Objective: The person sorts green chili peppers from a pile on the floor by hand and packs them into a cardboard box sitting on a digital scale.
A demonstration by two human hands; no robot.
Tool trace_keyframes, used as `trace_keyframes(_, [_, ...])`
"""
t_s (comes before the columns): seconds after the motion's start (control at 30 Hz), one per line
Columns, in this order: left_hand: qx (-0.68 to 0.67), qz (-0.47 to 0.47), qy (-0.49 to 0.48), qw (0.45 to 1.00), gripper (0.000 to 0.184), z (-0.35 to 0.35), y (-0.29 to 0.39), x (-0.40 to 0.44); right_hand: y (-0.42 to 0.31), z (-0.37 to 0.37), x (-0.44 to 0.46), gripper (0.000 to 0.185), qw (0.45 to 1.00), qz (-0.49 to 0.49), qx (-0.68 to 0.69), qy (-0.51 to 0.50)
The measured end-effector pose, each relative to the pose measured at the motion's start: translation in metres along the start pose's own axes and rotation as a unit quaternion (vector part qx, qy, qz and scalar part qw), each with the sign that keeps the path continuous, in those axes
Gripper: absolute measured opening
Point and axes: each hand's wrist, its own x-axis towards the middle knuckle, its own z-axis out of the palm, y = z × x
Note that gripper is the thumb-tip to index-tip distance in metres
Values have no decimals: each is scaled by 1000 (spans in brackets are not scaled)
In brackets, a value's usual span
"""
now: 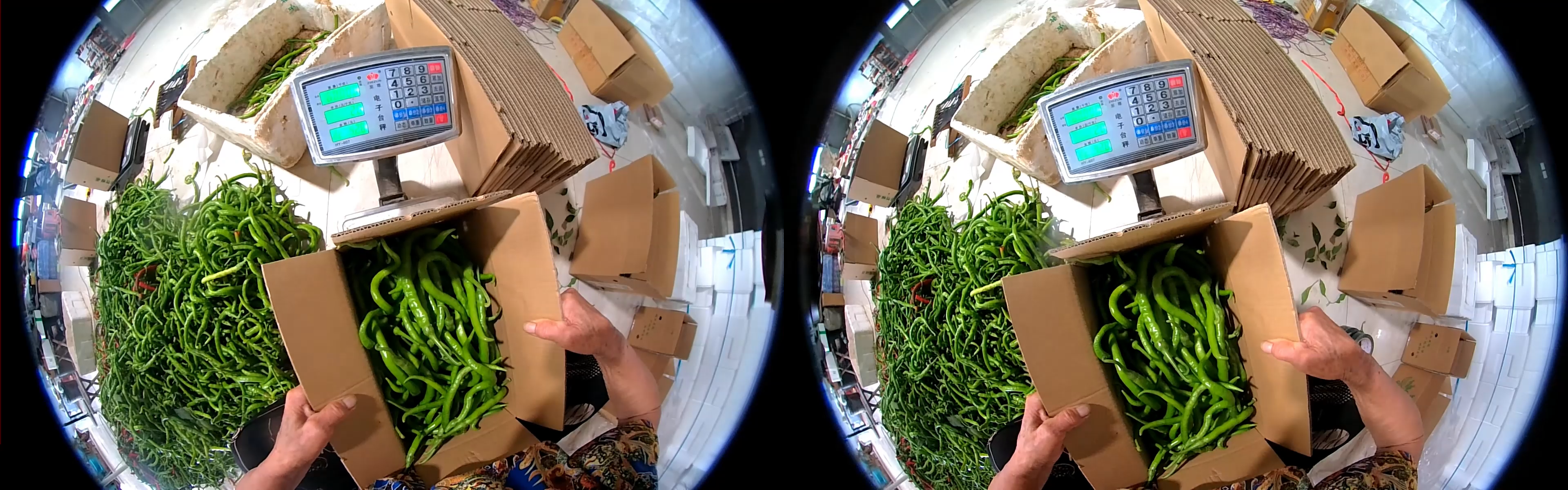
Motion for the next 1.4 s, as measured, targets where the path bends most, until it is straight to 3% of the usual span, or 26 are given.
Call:
trace_keyframes(0.13, [3, 5, -9, 1000, 25, -1, -3, 1, 6, 1, -3, 40, 998, -7, -65, -2])
trace_keyframes(0.3, [6, -4, -5, 1000, 25, -1, -3, 1, -2, -1, 0, 41, 999, 47, 0, -5])
trace_keyframes(0.53, [27, -2, -20, 999, 26, -1, 2, -1, -3, -1, 2, 40, 999, 48, 5, -13])
trace_keyframes(0.63, [28, -4, -19, 999, 27, 0, 3, -2, 10, 1, 1, 40, 998, -31, -55, -3])
trace_keyframes(0.73, [34, -19, -20, 999, 26, -1, 7, -4, 7, 2, 2, 38, 999, -16, -48, 5])
trace_keyframes(0.8, [33, -30, -26, 999, 26, -1, 12, -5, 13, 3, 1, 37, 992, -66, -109, 16])
trace_keyframes(0.83, [24, -33, -24, 999, 26, -1, 12, -5, 23, 5, -1, 37, 971, -143, -188, 27])
trace_keyframes(0.9, [6, -38, -21, 999, 27, 0, 12, -5, 32, 5, -3, 37, 971, -138, -192, 19])
trace_keyframes(1.0, [10, -54, 24, 998, 38, 2, 7, -13, 3, -2, 7, 36, 999, 24, -24, -15])
trace_keyframes(1.2, [0, -55, -21, 998, 37, 4, 20, -13, 31, 4, 18, 37, 993, 64, 90, -43])
trace_keyframes(1.3, [-34, -94, 21, 995, 38, 10, 26, -19, 32, 4, 21, 38, 989, 59, 126, -43])
trace_keyframes(1.4, [-27, -94, -28, 995, 37, 4, 27, -17, 30, 6, 26, 37, 991, 58, 115, -43])
